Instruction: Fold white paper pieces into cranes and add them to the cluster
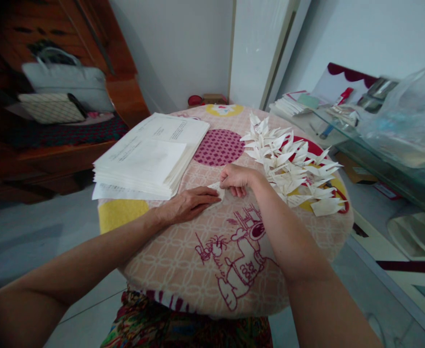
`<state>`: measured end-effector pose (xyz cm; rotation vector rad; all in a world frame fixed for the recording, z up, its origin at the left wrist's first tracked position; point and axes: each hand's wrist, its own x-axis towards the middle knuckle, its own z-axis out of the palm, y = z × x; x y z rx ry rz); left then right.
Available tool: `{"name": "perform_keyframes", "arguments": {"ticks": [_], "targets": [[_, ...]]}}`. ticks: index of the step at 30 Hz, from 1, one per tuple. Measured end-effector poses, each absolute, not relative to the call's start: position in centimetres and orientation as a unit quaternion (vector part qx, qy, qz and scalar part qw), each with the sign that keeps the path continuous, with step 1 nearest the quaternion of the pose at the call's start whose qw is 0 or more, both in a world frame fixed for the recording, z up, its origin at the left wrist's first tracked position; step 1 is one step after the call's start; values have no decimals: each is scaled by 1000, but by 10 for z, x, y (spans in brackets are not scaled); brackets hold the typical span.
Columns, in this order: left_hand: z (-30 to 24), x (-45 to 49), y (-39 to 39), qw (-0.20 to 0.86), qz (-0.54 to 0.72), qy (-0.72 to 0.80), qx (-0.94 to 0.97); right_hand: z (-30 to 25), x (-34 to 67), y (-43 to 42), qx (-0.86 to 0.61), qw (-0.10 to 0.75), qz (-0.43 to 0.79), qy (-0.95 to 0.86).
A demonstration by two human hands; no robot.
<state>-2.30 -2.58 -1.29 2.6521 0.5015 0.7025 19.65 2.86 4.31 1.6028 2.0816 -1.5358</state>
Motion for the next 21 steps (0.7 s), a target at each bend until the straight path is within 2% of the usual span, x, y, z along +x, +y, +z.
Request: {"name": "perform_keyframes", "arguments": {"ticks": [21], "targets": [[-15,-24,-23,180,261,157,935,34,205,31,495,17,-514,700]]}}
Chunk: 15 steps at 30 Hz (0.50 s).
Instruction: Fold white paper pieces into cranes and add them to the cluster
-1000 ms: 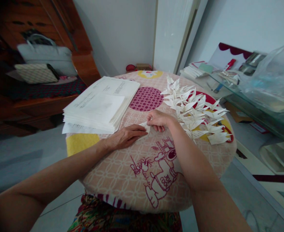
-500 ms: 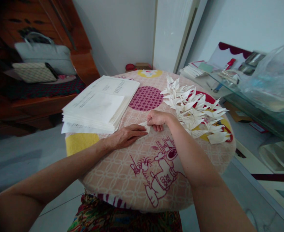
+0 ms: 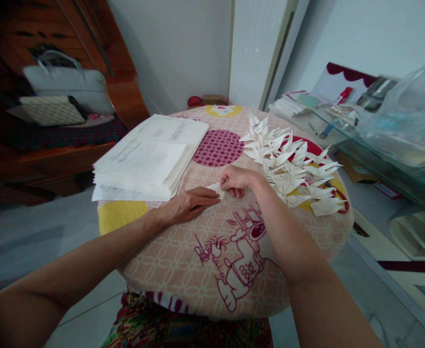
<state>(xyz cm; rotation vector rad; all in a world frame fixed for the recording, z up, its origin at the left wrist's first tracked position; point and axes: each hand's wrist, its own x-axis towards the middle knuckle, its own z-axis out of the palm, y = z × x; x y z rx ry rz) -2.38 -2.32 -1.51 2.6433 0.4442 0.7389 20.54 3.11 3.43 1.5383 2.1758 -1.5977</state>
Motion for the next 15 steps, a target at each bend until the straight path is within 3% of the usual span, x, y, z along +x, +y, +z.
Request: {"name": "perform_keyframes", "arguments": {"ticks": [10,15], "targets": [[-15,-24,-24,188,254,156,936,34,202,30,519,15,-508,688],[-17,-24,-22,179,252,147,940,31,207,28,530,-38,-529,662]]}}
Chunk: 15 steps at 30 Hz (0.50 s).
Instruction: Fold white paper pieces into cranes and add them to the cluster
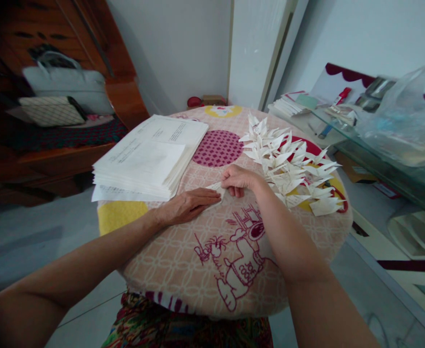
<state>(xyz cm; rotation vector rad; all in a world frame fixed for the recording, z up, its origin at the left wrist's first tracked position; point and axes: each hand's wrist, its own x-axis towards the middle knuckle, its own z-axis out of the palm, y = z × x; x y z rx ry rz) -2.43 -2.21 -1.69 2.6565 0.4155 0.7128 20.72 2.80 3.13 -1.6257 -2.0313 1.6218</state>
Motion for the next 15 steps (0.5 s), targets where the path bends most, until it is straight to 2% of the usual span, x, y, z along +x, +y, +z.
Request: {"name": "perform_keyframes", "arguments": {"ticks": [6,15], "targets": [[-21,-24,-21,151,230,153,949,23,217,26,-532,89,536,-649],[-19,-21,-20,165,205,175,949,24,217,15,-572,157,505,-627]]}}
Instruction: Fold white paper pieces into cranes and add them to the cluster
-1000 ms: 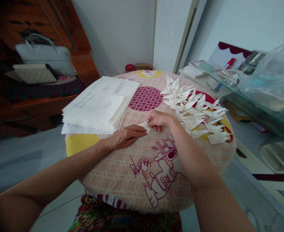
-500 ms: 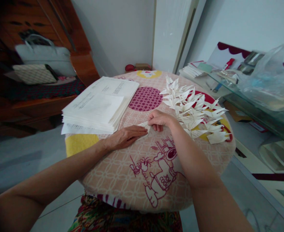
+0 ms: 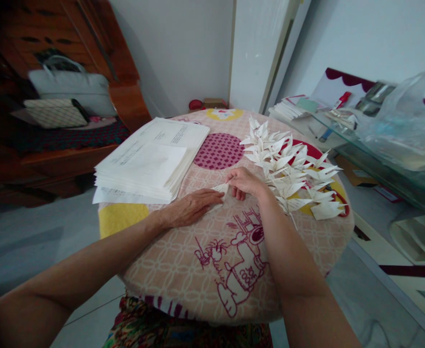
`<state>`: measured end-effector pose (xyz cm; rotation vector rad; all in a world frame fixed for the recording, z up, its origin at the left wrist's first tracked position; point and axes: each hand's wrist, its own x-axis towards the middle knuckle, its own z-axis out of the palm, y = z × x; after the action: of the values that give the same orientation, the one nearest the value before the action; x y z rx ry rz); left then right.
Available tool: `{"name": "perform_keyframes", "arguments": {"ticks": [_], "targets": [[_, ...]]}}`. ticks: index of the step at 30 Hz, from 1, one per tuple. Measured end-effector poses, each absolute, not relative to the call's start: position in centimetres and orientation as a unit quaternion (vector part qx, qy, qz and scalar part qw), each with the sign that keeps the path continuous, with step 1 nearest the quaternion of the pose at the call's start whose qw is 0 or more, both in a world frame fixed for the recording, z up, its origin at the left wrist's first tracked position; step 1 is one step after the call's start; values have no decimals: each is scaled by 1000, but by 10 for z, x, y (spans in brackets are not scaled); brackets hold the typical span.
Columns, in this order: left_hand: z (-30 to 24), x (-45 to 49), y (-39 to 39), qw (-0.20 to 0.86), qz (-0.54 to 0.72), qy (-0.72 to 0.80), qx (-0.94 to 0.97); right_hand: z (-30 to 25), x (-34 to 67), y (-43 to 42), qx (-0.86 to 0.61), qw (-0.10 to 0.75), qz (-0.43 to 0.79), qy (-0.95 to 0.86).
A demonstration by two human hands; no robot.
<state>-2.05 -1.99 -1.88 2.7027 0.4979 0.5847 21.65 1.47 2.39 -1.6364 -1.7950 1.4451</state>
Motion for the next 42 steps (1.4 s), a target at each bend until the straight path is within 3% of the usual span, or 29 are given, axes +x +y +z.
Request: {"name": "perform_keyframes", "arguments": {"ticks": [14,42], "targets": [[-5,-8,-21,188,162,224,943,26,209,14,-599,140,460,-641],[-7,-10,-16,220,197,201,934,30,214,18,-589,66,294,-750]]}}
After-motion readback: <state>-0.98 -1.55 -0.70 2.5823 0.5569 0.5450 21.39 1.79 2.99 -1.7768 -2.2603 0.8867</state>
